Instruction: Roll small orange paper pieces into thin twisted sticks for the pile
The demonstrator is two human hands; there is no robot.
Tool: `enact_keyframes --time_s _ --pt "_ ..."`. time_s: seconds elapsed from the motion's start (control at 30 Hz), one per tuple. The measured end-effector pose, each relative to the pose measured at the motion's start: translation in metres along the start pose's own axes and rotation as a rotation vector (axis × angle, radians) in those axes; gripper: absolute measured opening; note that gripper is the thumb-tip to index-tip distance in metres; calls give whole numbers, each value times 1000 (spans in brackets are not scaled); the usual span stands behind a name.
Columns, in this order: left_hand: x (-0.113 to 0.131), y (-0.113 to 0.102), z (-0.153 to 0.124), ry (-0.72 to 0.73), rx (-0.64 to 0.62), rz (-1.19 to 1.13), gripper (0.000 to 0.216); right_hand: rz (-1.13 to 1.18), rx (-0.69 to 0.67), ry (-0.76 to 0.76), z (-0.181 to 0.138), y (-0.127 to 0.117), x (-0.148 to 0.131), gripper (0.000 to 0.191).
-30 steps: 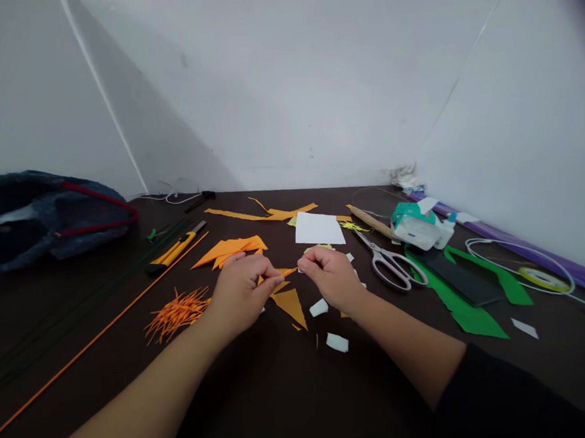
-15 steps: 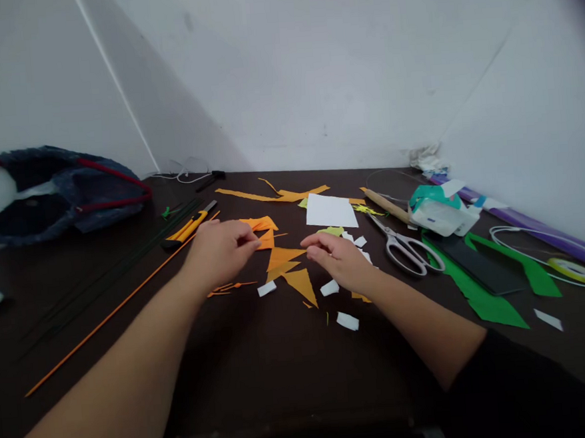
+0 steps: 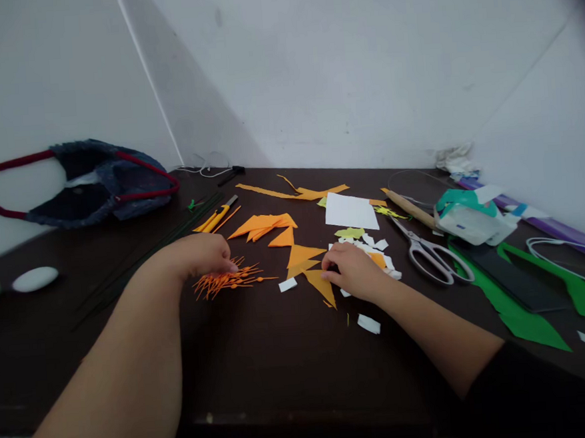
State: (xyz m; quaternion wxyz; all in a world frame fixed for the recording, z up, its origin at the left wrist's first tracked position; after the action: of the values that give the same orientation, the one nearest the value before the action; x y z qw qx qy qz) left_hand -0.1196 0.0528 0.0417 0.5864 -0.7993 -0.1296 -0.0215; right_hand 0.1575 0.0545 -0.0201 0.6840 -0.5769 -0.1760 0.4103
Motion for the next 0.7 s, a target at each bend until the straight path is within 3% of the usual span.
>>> enact_keyframes --time_s 0.13,0.23,0.3,0.37,0.4,0.47,0.57,0.7 --pt "10 -12 -6 -98 246 3 30 -10 -27 25 2 -1 -6 9" --pt "41 -1 -16 -35 394 -69 28 -21 -15 15 3 -3 -9 11" --pt "69 17 -24 148 470 -181 23 -15 25 16 1 -7 -9 12" --pt "93 38 -31 385 442 -249 17 15 80 56 -1 -11 -5 12" --pt "100 46 -33 437 441 -264 16 38 107 86 -2 -13 -3 11" --pt "105 56 -32 461 447 -283 18 75 139 124 -5 -16 0 9" --pt "103 56 -25 430 450 -243 19 13 127 63 -5 -18 -1 9" --pt "104 58 -24 523 327 -95 25 -100 21 0 -3 -11 -8 16"
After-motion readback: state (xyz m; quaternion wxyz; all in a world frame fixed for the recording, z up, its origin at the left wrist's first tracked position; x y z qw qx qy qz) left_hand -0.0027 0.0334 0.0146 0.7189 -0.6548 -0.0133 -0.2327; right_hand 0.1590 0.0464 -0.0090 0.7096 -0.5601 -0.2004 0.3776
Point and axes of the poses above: each hand's wrist, its own z-axis towards the middle knuckle, its own y-axis out of the palm, x = y × z, the point moved 3 cm from there along z, towards the middle knuckle, and after that the axes turned 15 degrees about -y, right-handed, at the moved point
